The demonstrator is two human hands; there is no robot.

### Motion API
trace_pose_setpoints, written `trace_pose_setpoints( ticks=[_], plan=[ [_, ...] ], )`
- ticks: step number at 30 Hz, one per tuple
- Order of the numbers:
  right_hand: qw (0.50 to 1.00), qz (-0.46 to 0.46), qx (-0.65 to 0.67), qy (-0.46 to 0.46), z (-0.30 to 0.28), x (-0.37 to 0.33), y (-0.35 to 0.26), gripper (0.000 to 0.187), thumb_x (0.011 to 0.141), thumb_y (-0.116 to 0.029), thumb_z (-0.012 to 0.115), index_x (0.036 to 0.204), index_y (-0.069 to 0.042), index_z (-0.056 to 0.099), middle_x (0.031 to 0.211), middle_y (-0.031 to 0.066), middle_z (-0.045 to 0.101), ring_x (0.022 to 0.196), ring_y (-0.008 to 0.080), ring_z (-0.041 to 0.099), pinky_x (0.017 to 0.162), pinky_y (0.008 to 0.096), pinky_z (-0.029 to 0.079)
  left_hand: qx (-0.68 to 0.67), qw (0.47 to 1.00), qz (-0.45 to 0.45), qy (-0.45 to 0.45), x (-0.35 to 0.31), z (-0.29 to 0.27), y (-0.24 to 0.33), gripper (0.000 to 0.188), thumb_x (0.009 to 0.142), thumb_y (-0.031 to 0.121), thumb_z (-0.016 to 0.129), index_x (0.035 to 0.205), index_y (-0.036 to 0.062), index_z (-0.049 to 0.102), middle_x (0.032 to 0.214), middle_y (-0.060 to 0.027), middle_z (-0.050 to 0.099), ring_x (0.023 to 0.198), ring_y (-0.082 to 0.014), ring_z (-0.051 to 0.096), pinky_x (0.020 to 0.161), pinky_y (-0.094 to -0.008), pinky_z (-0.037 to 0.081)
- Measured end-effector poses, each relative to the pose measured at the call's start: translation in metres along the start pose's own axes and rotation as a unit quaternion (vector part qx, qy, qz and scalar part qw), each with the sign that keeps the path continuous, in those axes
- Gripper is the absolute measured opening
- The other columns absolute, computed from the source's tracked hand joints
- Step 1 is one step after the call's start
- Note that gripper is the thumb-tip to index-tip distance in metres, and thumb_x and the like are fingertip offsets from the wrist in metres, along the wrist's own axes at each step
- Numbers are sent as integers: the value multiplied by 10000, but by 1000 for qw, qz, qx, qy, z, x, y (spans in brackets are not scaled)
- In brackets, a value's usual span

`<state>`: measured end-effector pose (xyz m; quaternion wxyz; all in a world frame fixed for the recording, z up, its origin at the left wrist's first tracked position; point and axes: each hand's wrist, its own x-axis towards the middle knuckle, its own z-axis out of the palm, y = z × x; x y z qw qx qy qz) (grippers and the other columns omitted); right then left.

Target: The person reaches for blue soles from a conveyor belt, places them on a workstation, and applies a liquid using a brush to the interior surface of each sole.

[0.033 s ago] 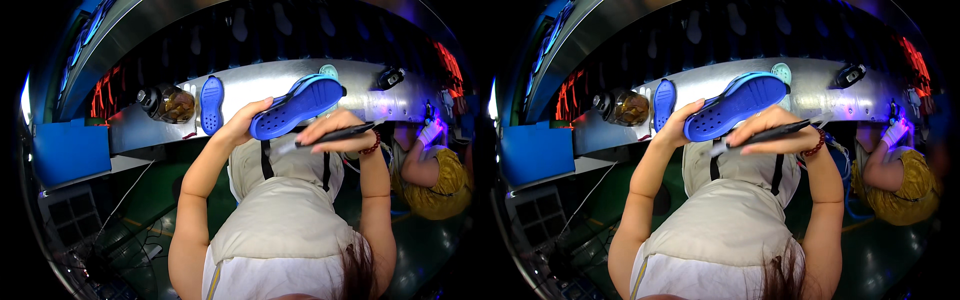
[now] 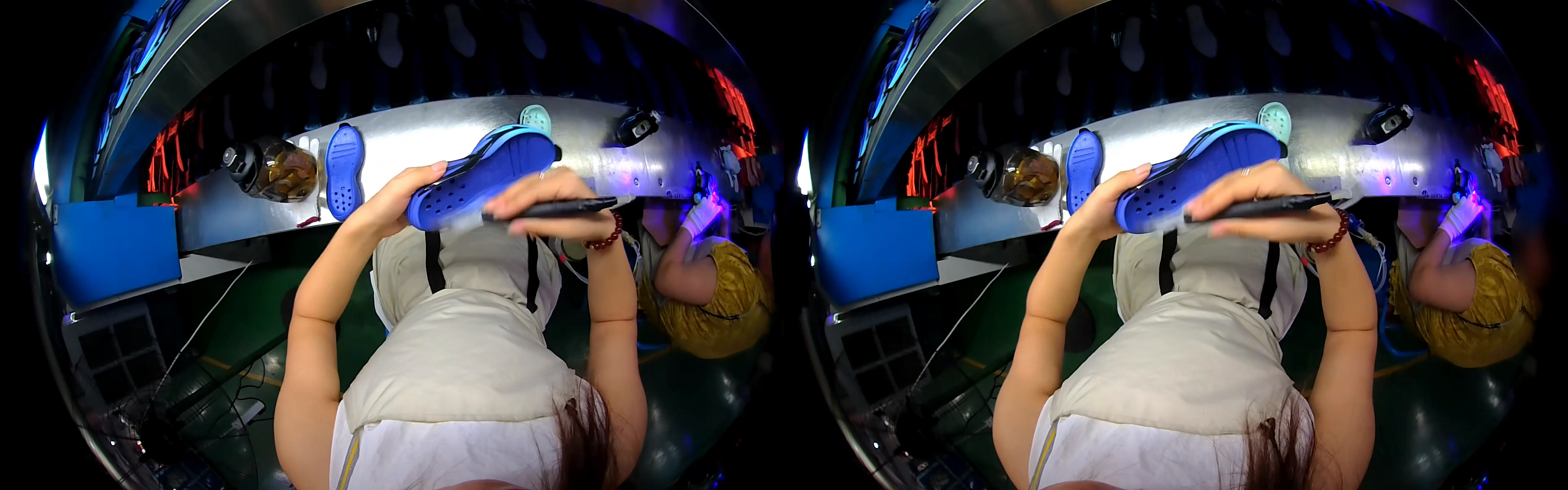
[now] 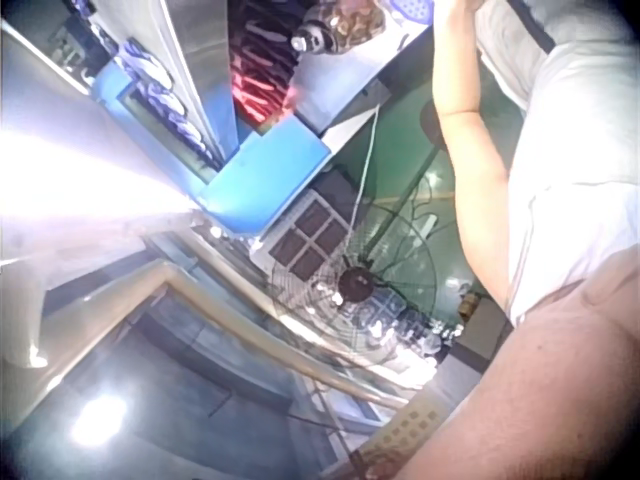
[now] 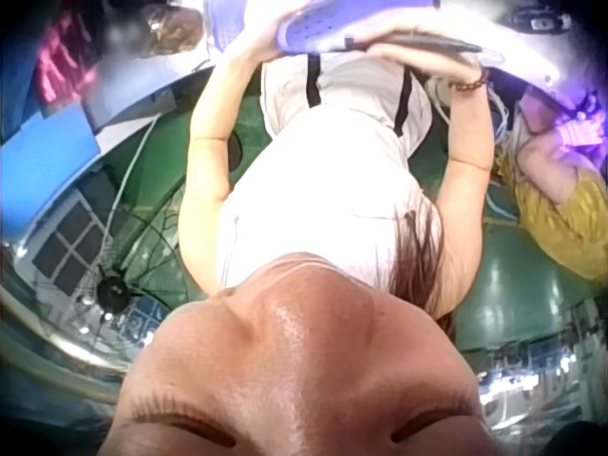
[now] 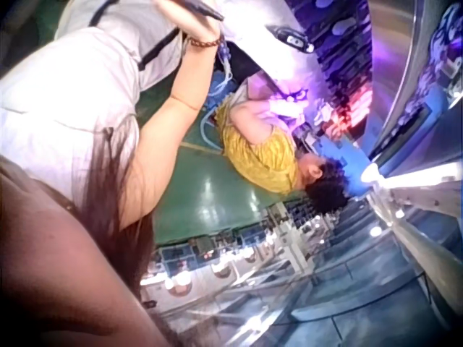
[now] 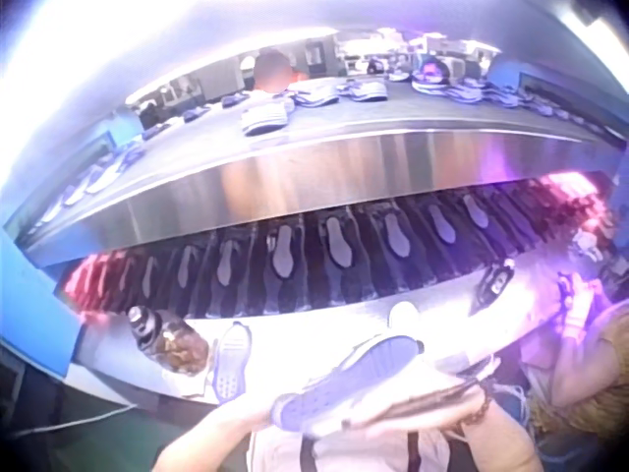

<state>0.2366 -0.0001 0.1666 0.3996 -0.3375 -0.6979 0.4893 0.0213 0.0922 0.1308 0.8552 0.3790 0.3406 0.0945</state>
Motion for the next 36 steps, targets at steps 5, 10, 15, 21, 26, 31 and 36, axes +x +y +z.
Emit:
trace_pose_setpoints(
  ticks=[5, 10, 15, 21, 26, 31, 36],
  plan=[
    [990, 30, -80, -109, -6, -2, -10, 166, 697, -4, 645, 860, 6, 614, 897, 130, 630, 878, 229, 607, 774, 299, 483, 86, 996, -14, -30, -4, -6, 0, 500, 850, 387, 437, 1133, -23, 483, 918, -141, 597, 747, -173, 604, 622, -287, 509],
    [1000, 0, -26, 10, -8, -8, 10, 202, 678, 12, 661, 876, -3, 628, 919, 140, 625, 906, 237, 598, 804, 315, 476, 8, 998, -15, -66, -13, -15, 9, 485, 845, 358, 415, 1157, -10, 459, 961, -165, 584, 793, -246, 607, 647, -365, 520],
    [999, 37, -21, -31, -1, -18, 5, 204, 674, 26, 659, 874, -9, 634, 926, 147, 624, 894, 238, 605, 790, 319, 485, -52, 998, -18, -35, -20, -31, 8, 528, 817, 403, 416, 1144, -8, 463, 986, -163, 576, 787, -274, 605, 604, -403, 524],
    [992, 67, -29, 101, 8, -16, 7, 178, 689, 26, 646, 864, -7, 639, 929, 129, 628, 699, 116, 607, 599, 205, 493, -36, 994, 53, -87, -20, -44, 12, 559, 808, 423, 386, 1156, -8, 458, 1019, -179, 562, 774, -283, 610, 558, -399, 529],
    [992, 14, 47, 114, 13, -18, -7, 203, 641, 24, 668, 839, 42, 626, 870, 168, 629, 843, 234, 615, 775, 300, 484, -259, 946, 125, -147, -3, -59, 1, 779, 773, 653, 282, 1190, 13, 436, 1115, -196, 509, 962, -307, 541, 754, -434, 470],
    [951, 153, 24, 268, 24, 1, 31, 171, 722, -52, 630, 875, 26, 625, 817, 75, 633, 709, 85, 574, 632, 192, 455, -302, 941, 111, -103, 43, -23, -33, 869, 738, 737, 141, 1281, 81, 315, 1217, -204, 420, 1107, -341, 428, 930, -473, 334],
    [947, 114, 1, 300, 34, 14, 44, 175, 732, -69, 628, 886, 13, 618, 786, 75, 625, 704, 90, 577, 622, 198, 465, -322, 935, 118, -85, 47, -5, -41, 831, 773, 696, 148, 1258, 50, 340, 1104, -186, 505, 1011, -324, 501, 913, -462, 365]
  ],
)
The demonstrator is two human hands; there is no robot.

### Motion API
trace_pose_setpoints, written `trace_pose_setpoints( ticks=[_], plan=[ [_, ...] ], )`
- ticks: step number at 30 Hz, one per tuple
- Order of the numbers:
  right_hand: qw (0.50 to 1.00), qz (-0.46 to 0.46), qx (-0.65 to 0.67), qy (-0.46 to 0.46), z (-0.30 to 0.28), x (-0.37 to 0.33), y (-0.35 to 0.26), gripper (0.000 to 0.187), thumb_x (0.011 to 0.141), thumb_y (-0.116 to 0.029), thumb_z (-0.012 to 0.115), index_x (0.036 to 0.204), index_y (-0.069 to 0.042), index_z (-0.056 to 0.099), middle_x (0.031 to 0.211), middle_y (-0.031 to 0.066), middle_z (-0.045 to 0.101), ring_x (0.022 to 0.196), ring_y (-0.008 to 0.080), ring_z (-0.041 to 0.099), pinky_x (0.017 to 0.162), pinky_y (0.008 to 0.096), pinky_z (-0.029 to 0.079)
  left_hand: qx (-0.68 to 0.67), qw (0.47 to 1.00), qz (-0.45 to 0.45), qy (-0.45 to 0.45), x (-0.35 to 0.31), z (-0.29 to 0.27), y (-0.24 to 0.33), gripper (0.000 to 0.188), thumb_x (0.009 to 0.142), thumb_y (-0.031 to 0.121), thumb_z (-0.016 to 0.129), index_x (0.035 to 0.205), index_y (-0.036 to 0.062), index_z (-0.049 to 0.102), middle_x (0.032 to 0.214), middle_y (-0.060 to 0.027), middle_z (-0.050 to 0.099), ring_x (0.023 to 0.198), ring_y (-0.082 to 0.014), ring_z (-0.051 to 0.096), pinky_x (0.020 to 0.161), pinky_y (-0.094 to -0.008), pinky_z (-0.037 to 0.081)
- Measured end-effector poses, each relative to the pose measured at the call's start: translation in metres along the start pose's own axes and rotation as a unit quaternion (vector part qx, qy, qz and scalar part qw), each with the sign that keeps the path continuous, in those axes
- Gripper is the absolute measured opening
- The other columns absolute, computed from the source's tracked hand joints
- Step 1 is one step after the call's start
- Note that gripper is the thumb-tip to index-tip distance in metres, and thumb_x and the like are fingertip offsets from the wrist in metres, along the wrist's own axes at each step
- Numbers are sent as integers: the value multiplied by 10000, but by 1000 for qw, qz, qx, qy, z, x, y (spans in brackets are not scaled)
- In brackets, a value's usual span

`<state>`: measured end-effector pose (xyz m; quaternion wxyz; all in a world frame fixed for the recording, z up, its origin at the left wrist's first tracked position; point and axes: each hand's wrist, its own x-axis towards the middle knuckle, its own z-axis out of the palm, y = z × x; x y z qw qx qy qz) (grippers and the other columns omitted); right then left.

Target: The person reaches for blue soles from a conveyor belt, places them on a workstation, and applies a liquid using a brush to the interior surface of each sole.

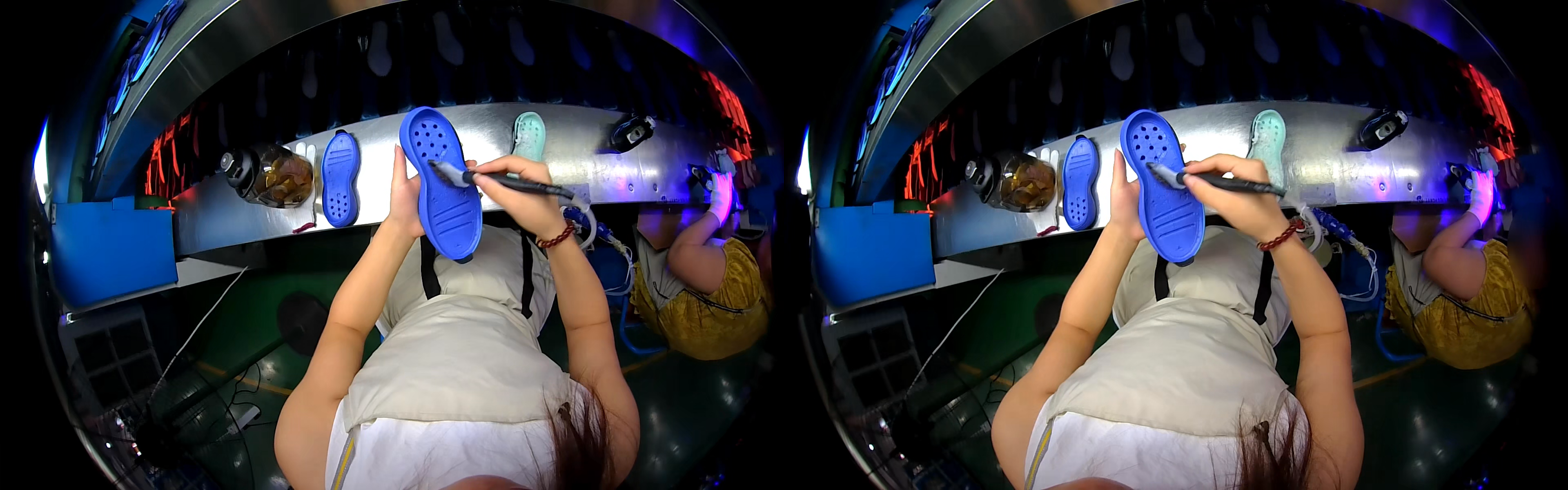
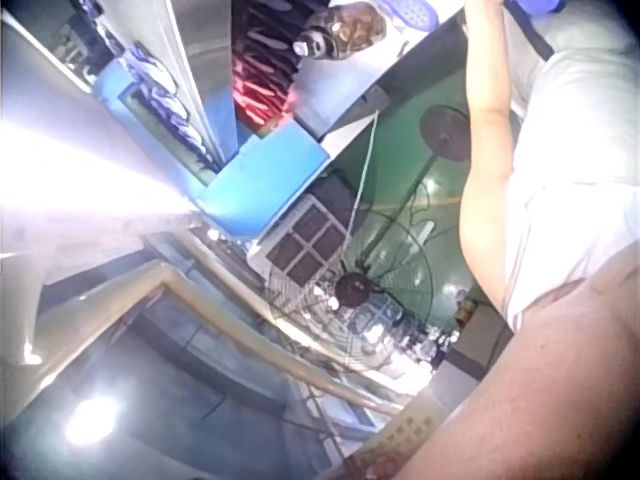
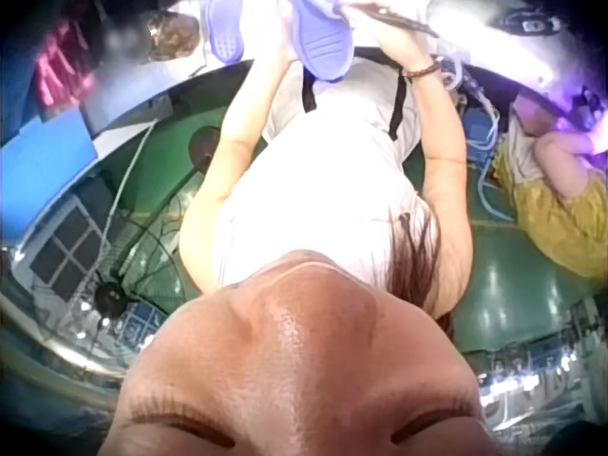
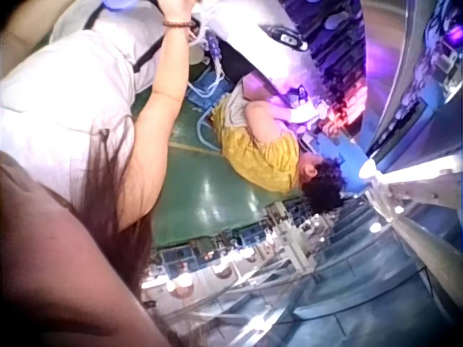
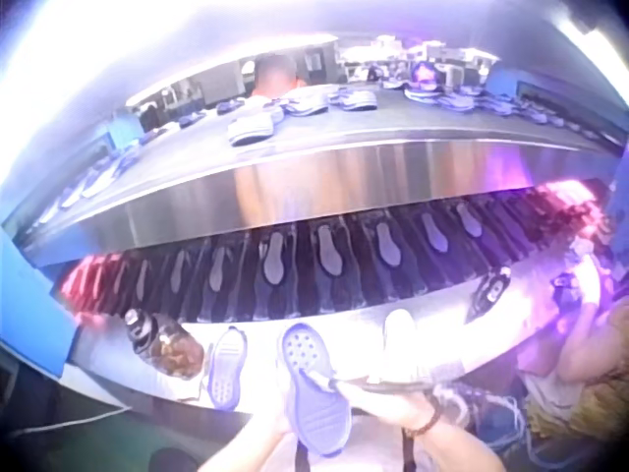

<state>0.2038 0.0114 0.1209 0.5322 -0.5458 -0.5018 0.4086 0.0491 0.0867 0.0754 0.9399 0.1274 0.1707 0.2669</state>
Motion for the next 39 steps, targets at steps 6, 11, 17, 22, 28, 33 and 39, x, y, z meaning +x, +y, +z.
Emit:
trace_pose_setpoints(
  ticks=[6, 11, 17, 22, 28, 33, 39],
  plan=[
    [929, -277, -181, -167, 15, -28, -22, 85, 629, -57, 627, 699, -46, 581, 671, 79, 587, 626, 221, 576, 584, 301, 465, -16, 998, 56, 3, -6, -8, 14, 808, 765, 705, 172, 1207, 67, 399, 1018, -156, 541, 987, -300, 512, 901, -468, 372],
    [991, -121, -52, -29, 1, -11, -23, 113, 710, -36, 621, 815, 6, 625, 773, 90, 627, 689, 149, 594, 627, 242, 468, -16, 996, 76, -45, -9, 11, 9, 834, 758, 713, 183, 1218, 44, 373, 991, -146, 546, 988, -298, 504, 876, -484, 383],
    [957, -193, -6, -216, 9, -22, -32, 153, 655, -11, 661, 805, 1, 629, 825, 121, 631, 764, 213, 608, 716, 274, 473, -35, 993, 106, -50, -12, 17, 18, 829, 746, 723, 215, 1223, 65, 373, 995, -128, 543, 952, -271, 524, 891, -495, 375],
    [995, -6, 2, -103, 1, -19, -17, 185, 730, -16, 626, 912, 9, 609, 910, 111, 624, 822, 170, 603, 745, 258, 479, -34, 995, 83, 32, -15, 17, 18, 827, 732, 733, 246, 1229, 86, 383, 1020, -135, 551, 967, -286, 524, 909, -502, 354],
    [961, -29, 112, -252, -8, -21, -11, 222, 705, -3, 646, 925, -4, 617, 907, 106, 628, 846, 159, 597, 779, 264, 464, -45, 994, 99, 32, -13, 10, 25, 834, 721, 737, 267, 1231, 89, 387, 1013, -136, 557, 954, -286, 529, 910, -507, 347],
    [988, -11, 34, -150, -3, -20, -10, 218, 722, -5, 633, 939, -3, 612, 943, 109, 622, 880, 160, 587, 791, 265, 455, -12, 994, 106, -3, -8, 18, 27, 798, 750, 710, 254, 1211, 73, 389, 976, -137, 559, 924, -276, 537, 905, -496, 360],
    [958, 71, 217, -174, -17, -22, -16, 200, 709, 46, 617, 908, 49, 603, 932, 148, 614, 891, 198, 584, 822, 294, 444, 8, 994, 105, 6, -11, 26, 31, 816, 731, 729, 266, 1092, 27, 474, 982, -137, 538, 915, -265, 529, 873, -463, 397]
  ],
)
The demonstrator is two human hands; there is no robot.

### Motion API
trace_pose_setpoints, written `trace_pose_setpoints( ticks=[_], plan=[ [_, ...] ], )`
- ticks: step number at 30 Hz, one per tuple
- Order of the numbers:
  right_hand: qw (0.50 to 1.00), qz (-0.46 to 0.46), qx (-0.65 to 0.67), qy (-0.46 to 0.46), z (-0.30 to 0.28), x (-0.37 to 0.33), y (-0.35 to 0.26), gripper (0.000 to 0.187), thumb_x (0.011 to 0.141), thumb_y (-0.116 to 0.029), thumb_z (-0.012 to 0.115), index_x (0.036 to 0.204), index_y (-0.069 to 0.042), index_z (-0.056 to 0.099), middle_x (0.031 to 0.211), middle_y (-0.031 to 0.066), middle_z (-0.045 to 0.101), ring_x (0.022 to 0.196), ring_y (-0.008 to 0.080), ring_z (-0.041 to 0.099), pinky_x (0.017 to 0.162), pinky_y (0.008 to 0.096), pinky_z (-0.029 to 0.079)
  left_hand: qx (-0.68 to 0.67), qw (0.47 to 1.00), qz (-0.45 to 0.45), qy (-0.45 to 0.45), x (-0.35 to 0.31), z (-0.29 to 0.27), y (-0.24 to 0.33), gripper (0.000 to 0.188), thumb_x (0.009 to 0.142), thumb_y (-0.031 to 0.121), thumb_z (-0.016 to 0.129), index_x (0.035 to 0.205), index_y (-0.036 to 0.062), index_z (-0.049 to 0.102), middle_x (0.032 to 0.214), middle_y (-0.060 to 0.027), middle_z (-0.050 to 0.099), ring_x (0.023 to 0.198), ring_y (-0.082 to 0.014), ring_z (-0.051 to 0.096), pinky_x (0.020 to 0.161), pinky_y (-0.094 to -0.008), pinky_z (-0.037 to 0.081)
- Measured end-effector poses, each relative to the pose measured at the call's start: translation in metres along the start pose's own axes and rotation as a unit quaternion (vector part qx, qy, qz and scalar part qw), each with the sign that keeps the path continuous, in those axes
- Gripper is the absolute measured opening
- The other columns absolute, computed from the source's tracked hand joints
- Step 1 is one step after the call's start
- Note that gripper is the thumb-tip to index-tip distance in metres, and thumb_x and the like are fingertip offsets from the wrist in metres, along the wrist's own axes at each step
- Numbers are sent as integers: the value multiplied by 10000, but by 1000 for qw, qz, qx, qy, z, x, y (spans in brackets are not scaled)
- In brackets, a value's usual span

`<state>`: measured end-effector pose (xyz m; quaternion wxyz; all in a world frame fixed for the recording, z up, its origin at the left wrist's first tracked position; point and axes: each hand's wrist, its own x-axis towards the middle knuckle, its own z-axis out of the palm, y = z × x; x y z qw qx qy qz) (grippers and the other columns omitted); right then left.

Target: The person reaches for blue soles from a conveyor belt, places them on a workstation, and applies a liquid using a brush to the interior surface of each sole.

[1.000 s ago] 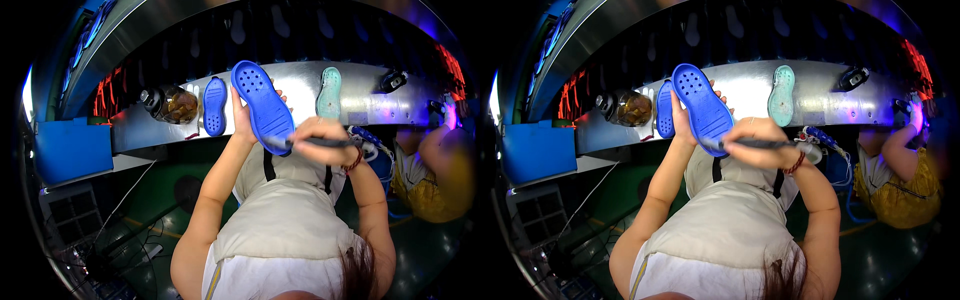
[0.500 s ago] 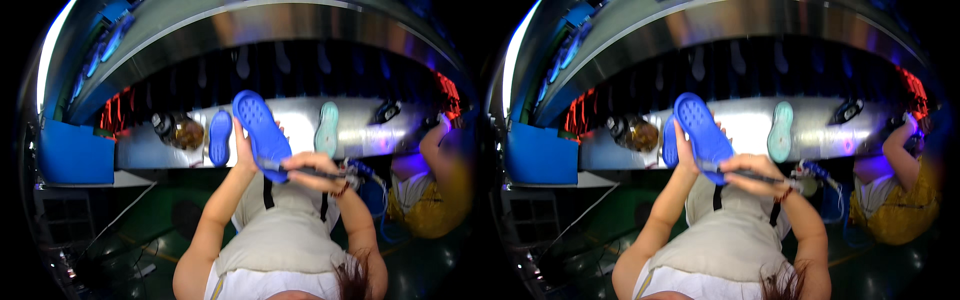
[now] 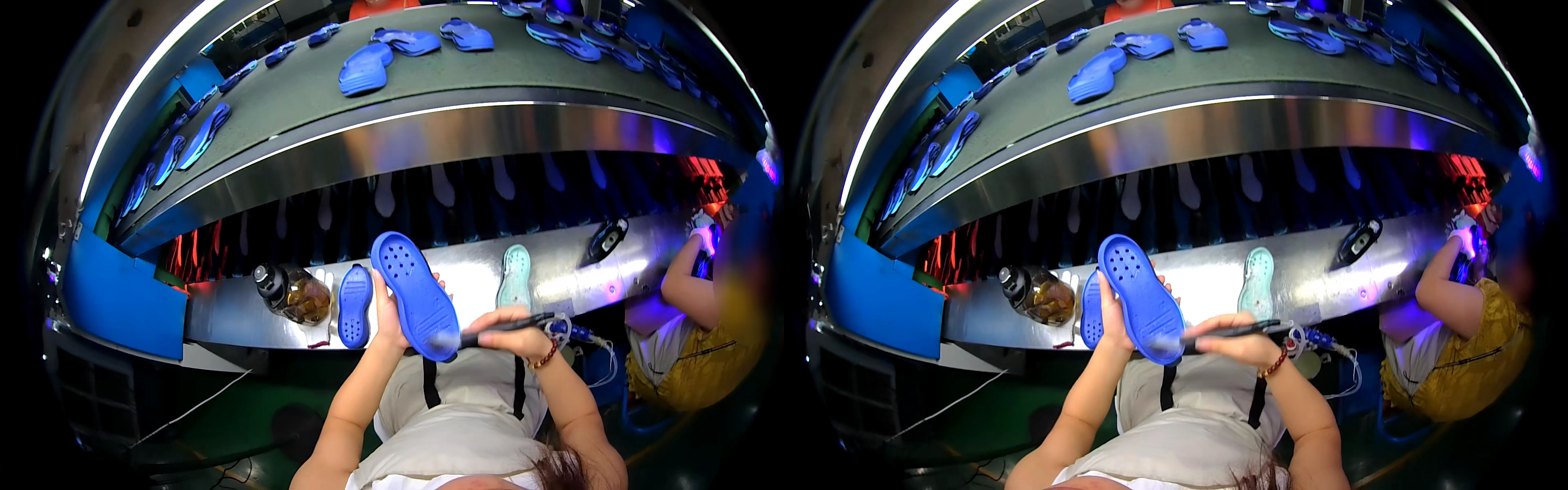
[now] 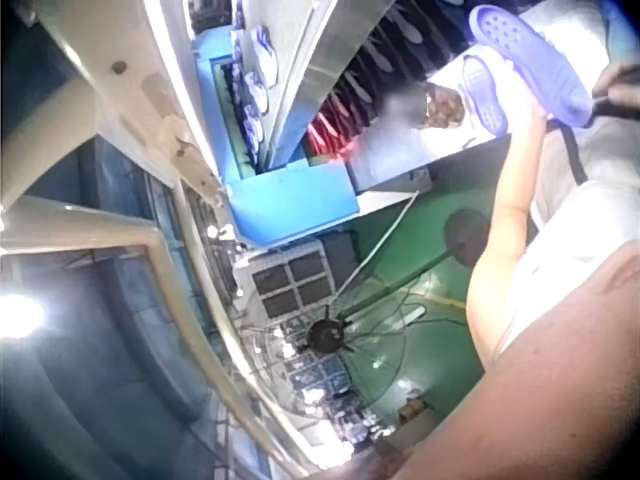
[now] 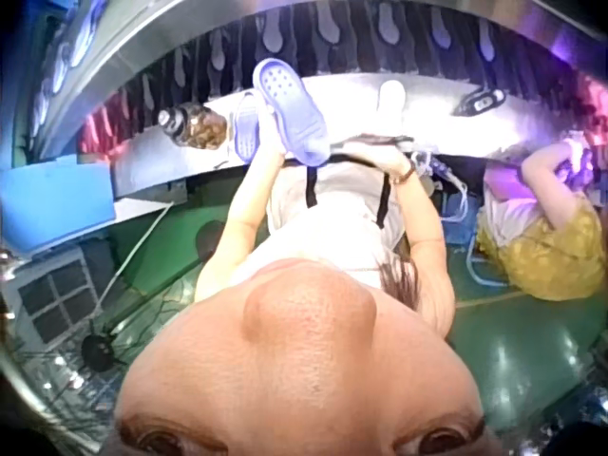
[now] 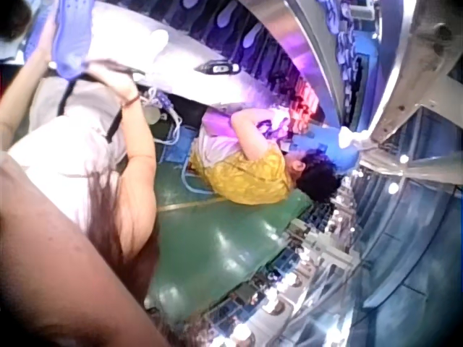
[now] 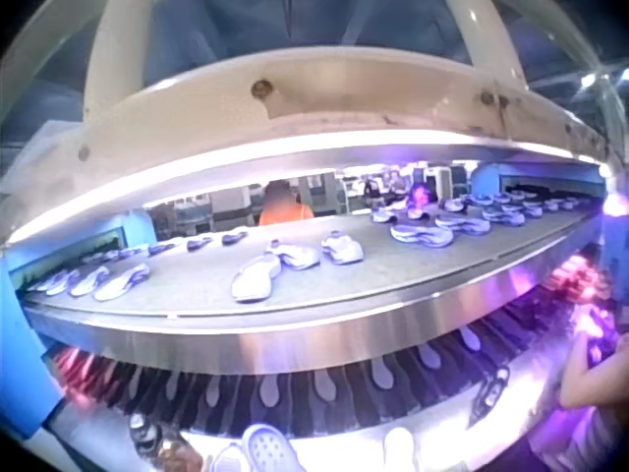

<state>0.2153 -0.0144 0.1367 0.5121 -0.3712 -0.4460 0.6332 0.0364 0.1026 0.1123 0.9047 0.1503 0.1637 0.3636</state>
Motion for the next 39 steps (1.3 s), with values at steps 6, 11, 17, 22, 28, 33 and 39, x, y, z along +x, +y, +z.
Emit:
trace_pose_setpoints(
  ticks=[6, 11, 17, 22, 28, 33, 39],
  plan=[
    [979, -109, -155, -80, 4, 0, 5, 199, 650, 34, 668, 846, 23, 633, 914, 136, 625, 951, 230, 558, 859, 345, 422, 0, 1000, 10, -20, -1, 10, 5, 806, 744, 705, 303, 1144, 19, 446, 1058, -163, 519, 961, -282, 517, 883, -457, 393],
    [996, -73, 31, 44, 3, 5, 15, 150, 765, -4, 559, 906, 42, 578, 958, 166, 596, 907, 210, 573, 824, 317, 448, -30, 998, 32, -41, -5, 25, 13, 720, 802, 610, 311, 1240, 39, 356, 1164, -193, 466, 1042, -328, 484, 927, -544, 318],
    [985, -99, 64, 127, 31, 4, 15, 157, 791, -24, 558, 932, 43, 563, 950, 148, 601, 870, 159, 580, 786, 262, 468, -7, 997, 57, -46, -18, 40, -15, 524, 893, 393, 258, 1226, 3, 367, 1129, -169, 505, 997, -300, 527, 871, -455, 415],
    [992, -127, 15, 17, 23, 2, -4, 152, 748, -2, 594, 896, 33, 603, 905, 133, 623, 829, 159, 594, 757, 258, 470, 20, 998, 41, -35, -10, 25, -9, 542, 866, 409, 278, 1231, 22, 382, 1168, -181, 484, 1018, -329, 515, 892, -467, 391],
    [969, -158, -189, -27, 11, 14, -18, 151, 730, -2, 606, 879, 22, 613, 889, 117, 625, 817, 144, 594, 734, 244, 468, 43, 997, 44, -45, -6, 27, -2, 529, 861, 394, 293, 1187, -1, 424, 1131, -199, 504, 981, -341, 534, 851, -470, 424],
    [960, -168, -222, -18, 19, 13, -19, 154, 700, -1, 635, 852, 17, 617, 863, 118, 627, 801, 170, 606, 716, 262, 479, 33, 998, 9, -48, -3, 28, 6, 543, 870, 399, 282, 1194, -17, 412, 1123, -213, 504, 973, -356, 535, 841, -497, 423],
    [966, -149, -200, -68, 12, 9, -39, 178, 661, 33, 655, 835, 22, 621, 871, 156, 626, 874, 261, 600, 794, 341, 472, -18, 983, -132, -124, -6, 29, 20, 441, 865, 256, 349, 1188, -36, 417, 1126, -212, 504, 991, -319, 538, 868, -430, 429]
  ],
)
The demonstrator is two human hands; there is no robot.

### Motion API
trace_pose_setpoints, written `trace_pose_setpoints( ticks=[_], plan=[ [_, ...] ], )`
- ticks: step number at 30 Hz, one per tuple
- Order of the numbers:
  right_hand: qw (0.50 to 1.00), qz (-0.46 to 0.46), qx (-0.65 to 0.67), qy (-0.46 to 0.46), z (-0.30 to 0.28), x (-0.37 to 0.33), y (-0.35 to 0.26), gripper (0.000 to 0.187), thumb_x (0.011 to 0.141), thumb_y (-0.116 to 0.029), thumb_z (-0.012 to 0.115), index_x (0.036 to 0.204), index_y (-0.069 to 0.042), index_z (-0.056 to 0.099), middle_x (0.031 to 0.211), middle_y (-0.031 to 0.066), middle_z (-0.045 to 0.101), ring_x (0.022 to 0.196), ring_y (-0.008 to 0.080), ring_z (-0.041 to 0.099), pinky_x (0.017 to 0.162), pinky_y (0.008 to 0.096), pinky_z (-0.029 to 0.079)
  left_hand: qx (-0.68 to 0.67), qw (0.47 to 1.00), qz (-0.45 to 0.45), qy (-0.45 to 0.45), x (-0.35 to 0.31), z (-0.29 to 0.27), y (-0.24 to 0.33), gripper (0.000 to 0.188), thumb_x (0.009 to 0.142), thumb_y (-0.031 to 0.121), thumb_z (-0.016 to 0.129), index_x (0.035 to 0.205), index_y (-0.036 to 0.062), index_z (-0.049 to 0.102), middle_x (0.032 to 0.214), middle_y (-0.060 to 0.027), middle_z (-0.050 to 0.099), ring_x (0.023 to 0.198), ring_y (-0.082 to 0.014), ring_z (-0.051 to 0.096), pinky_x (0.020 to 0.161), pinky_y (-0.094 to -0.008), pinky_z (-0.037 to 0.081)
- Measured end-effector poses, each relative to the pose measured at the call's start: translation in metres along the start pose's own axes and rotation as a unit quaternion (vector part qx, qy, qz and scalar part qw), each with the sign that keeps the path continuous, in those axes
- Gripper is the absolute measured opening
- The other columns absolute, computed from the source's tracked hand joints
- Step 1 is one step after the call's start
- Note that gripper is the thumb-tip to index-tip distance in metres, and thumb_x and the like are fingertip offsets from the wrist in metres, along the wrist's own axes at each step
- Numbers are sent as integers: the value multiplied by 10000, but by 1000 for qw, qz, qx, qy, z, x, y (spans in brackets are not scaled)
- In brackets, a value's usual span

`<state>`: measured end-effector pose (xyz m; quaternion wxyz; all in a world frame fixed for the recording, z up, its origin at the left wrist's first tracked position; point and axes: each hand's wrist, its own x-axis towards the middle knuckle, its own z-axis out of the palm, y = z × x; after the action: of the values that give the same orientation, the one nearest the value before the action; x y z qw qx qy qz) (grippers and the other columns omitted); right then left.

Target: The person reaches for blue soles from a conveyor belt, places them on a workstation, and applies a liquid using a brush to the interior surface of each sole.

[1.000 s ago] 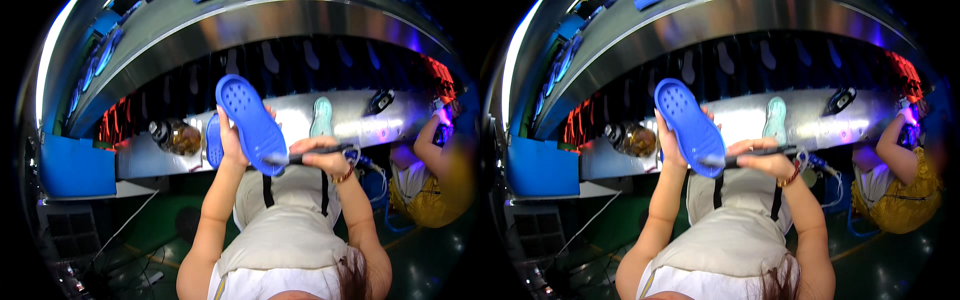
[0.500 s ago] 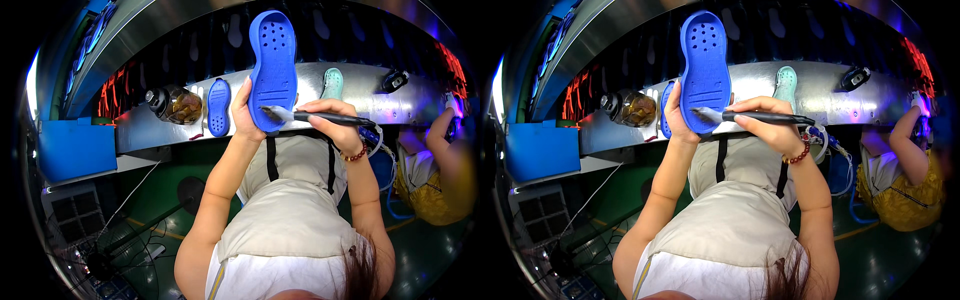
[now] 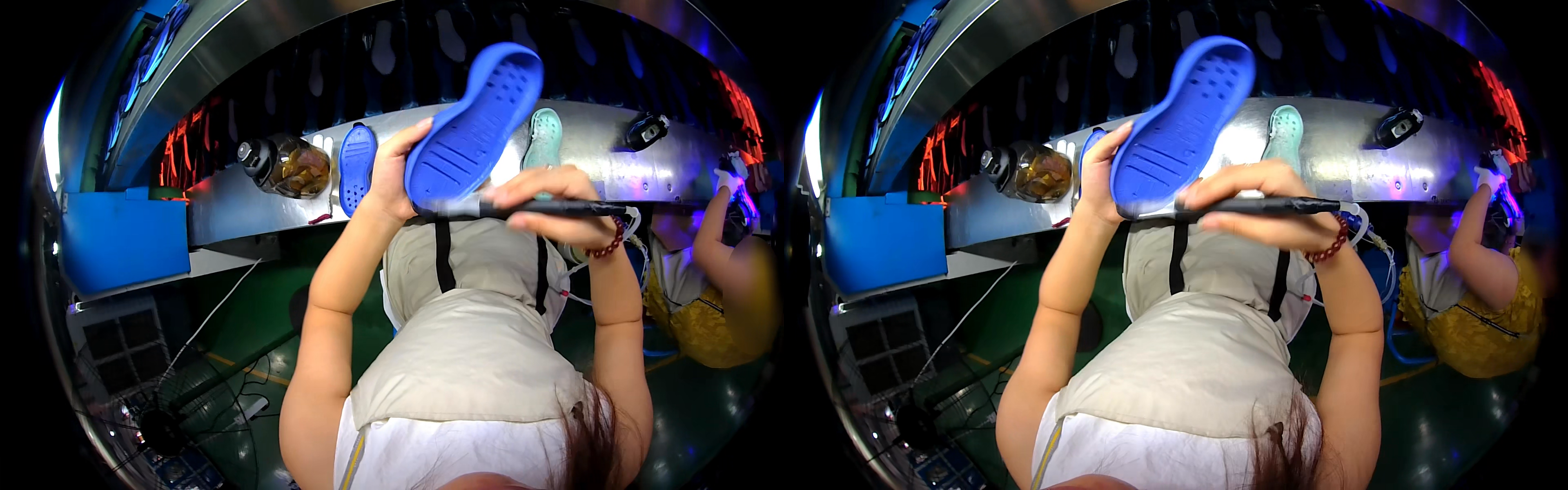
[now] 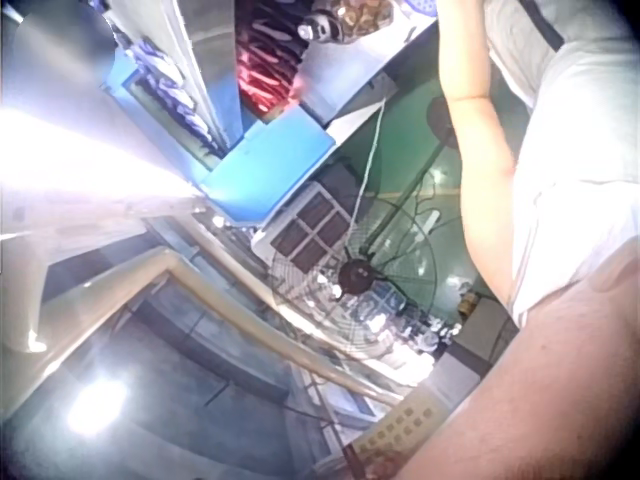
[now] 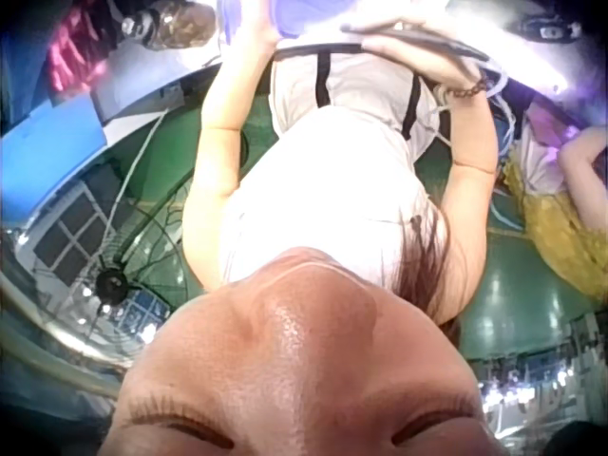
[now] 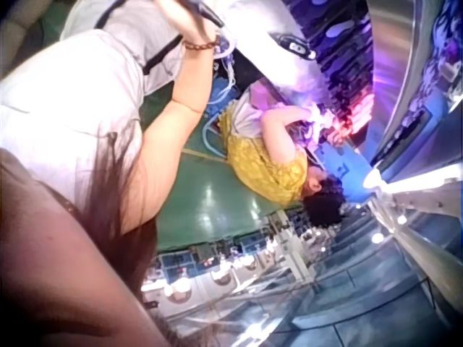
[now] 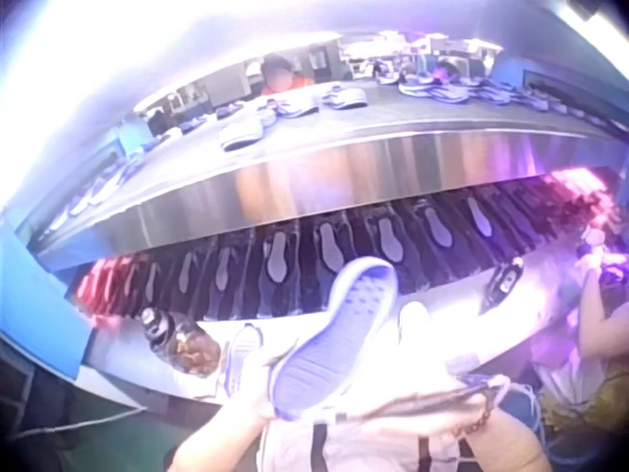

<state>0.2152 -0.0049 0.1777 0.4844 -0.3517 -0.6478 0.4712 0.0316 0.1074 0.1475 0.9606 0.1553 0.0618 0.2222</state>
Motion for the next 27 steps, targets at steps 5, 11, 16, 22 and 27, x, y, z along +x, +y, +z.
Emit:
trace_pose_setpoints(
  ticks=[5, 11, 16, 22, 27],
  plan=[
    [974, -25, -124, -188, -12, 2, -2, 186, 683, 27, 650, 864, 9, 612, 880, 126, 635, 891, 232, 605, 781, 312, 482, 169, 964, -111, 174, -3, 7, -7, 400, 832, 245, 504, 1118, -33, 479, 1035, -173, 560, 891, -228, 591, 789, -325, 487],
    [972, 6, -131, -197, -23, 6, 3, 171, 704, -46, 636, 870, -12, 615, 893, 112, 631, 831, 220, 613, 736, 291, 482, 232, 942, -175, 168, -3, 11, -4, 392, 847, 245, 494, 1126, -30, 475, 1062, -163, 550, 907, -219, 581, 787, -319, 483],
    [963, 42, -139, -225, -34, 7, -4, 181, 703, -35, 635, 879, 2, 615, 893, 120, 629, 831, 219, 605, 754, 293, 473, 297, 915, -176, 209, -14, 9, -4, 421, 848, 280, 497, 1139, -22, 473, 1061, -145, 552, 899, -195, 581, 773, -303, 485],
    [943, 83, -226, -230, -47, 2, 6, 179, 705, -123, 657, 858, -35, 624, 829, 92, 636, 772, 204, 610, 710, 280, 476, 306, 922, -166, 170, -13, 4, -6, 465, 853, 328, 479, 1190, 9, 440, 1092, -137, 538, 932, -197, 560, 786, -313, 465],
    [986, 154, -64, 4, -34, 1, 10, 216, 710, -156, 665, 883, -28, 647, 812, 86, 643, 761, 137, 598, 711, 244, 463, 124, 961, -153, 192, -5, -19, -17, 489, 859, 358, 423, 1235, 47, 389, 1180, -173, 474, 1051, -307, 494, 833, -513, 420]
  ],
)
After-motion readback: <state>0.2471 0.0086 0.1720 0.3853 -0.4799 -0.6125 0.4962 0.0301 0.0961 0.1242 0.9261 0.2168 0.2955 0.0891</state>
